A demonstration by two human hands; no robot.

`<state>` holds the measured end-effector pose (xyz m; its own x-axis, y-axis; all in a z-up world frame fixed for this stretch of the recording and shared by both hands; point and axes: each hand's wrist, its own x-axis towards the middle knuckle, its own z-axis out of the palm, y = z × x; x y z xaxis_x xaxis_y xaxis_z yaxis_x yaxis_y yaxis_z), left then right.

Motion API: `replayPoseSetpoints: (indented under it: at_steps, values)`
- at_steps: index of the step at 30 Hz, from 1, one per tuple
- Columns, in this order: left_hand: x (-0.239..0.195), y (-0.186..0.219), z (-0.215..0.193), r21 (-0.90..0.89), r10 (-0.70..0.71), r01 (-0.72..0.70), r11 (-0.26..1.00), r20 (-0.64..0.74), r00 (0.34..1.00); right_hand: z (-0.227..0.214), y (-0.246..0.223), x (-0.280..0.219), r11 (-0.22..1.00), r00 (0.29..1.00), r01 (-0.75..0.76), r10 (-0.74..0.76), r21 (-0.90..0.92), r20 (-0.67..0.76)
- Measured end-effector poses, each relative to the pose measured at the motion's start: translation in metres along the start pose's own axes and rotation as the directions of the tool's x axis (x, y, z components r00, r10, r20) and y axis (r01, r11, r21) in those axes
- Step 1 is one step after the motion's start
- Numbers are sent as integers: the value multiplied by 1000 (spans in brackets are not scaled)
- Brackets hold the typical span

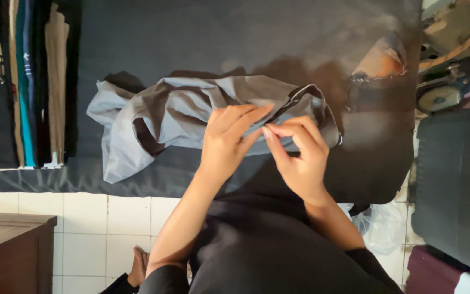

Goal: The person folds a black t-shirt and a grey t-shirt on a dark work surface. They smooth the fabric, fold the sleeves and sides, and stack the finished items. The person also briefly handles a grey drawstring bag, manipulating the drawstring before folding the bag itself.

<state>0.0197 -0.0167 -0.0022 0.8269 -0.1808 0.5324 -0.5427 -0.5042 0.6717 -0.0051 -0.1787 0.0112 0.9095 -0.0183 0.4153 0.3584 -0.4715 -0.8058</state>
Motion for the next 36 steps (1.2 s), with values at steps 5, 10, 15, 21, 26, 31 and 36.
replayPoseSetpoints:
  at_steps: [5,10,15,21,26,31,36]
  values:
    - [-12,-5,-18,-332,-317,327,885,86,945,-15,7,22,995,994,52,-59,86,88]
    - [-20,-14,-28,-462,-501,491,738,112,858,-12,31,24,948,968,125,-51,-292,247]
    - [-21,-38,-53,-379,-435,353,856,-157,887,-27,58,39,979,925,180,-136,-92,355]
    - [17,-79,-114,-407,-344,303,862,-30,939,-52,81,69,914,877,34,166,-404,450]
    - [33,-91,-130,-56,-221,234,971,169,960,-88,107,109,932,999,-12,-2,363,40]
    - [56,-134,-131,-202,-255,230,952,-108,961,-62,143,102,347,851,-464,430,815,302]
    - [93,-142,-123,-572,-368,282,770,-37,929,-79,197,137,896,957,-229,278,381,-80]
